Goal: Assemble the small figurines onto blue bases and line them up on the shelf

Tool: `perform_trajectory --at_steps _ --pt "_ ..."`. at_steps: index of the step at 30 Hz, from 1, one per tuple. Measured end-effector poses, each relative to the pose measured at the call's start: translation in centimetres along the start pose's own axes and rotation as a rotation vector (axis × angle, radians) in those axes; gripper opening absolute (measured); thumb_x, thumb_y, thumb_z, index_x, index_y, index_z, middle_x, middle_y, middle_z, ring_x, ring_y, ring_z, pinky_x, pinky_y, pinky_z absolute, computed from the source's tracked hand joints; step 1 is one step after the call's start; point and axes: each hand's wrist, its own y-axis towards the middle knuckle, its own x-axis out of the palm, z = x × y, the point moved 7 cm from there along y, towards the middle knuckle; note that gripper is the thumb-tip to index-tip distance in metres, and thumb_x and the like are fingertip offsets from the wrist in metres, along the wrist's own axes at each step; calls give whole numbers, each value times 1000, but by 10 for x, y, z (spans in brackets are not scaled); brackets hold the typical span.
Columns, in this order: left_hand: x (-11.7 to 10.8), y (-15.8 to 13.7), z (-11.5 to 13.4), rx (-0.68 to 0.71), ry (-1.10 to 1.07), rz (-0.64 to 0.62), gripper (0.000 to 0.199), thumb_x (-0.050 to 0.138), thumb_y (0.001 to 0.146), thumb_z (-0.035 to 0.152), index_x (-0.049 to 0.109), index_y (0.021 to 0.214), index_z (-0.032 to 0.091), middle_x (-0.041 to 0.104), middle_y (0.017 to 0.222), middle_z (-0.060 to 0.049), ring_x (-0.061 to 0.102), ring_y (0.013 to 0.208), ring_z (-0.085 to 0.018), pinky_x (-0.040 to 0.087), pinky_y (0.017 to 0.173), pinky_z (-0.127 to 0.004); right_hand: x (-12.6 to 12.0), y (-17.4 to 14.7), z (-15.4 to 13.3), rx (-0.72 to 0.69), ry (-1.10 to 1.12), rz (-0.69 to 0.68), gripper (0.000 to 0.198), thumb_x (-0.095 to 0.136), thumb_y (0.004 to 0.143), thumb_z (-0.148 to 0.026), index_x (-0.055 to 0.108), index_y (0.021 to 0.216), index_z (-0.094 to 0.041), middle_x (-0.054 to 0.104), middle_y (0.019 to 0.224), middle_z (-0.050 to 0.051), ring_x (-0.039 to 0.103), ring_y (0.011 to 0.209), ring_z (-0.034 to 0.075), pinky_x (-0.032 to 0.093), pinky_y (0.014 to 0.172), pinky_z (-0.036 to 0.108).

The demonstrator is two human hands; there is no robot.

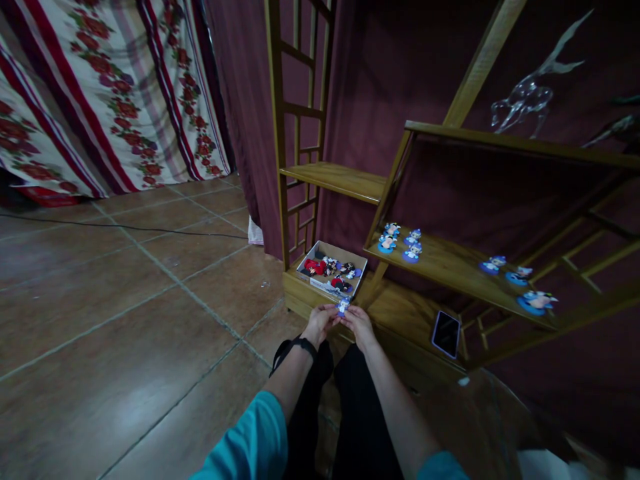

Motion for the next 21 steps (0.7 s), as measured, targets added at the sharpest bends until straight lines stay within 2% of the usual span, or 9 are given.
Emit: perform_trajectory --at_steps 7,21 --pt "-2 0 -2 -44 -3 27 22 68 62 9 50 75 12 61 59 -3 57 46 -10 51 51 -22 2 -1 -1 -1 -46 2 31 75 52 -33 58 74 -18 65 78 3 63 67 16 51 66 31" --pt "0 0 -3 -59 -9 -8 20 67 63 6 51 73 11 61 58 -3 58 46 -10 51 50 -22 3 -2 -1 -11 -48 -29 30 74 54 -34 59 74 -18 66 80 3 63 72 16 51 69 31"
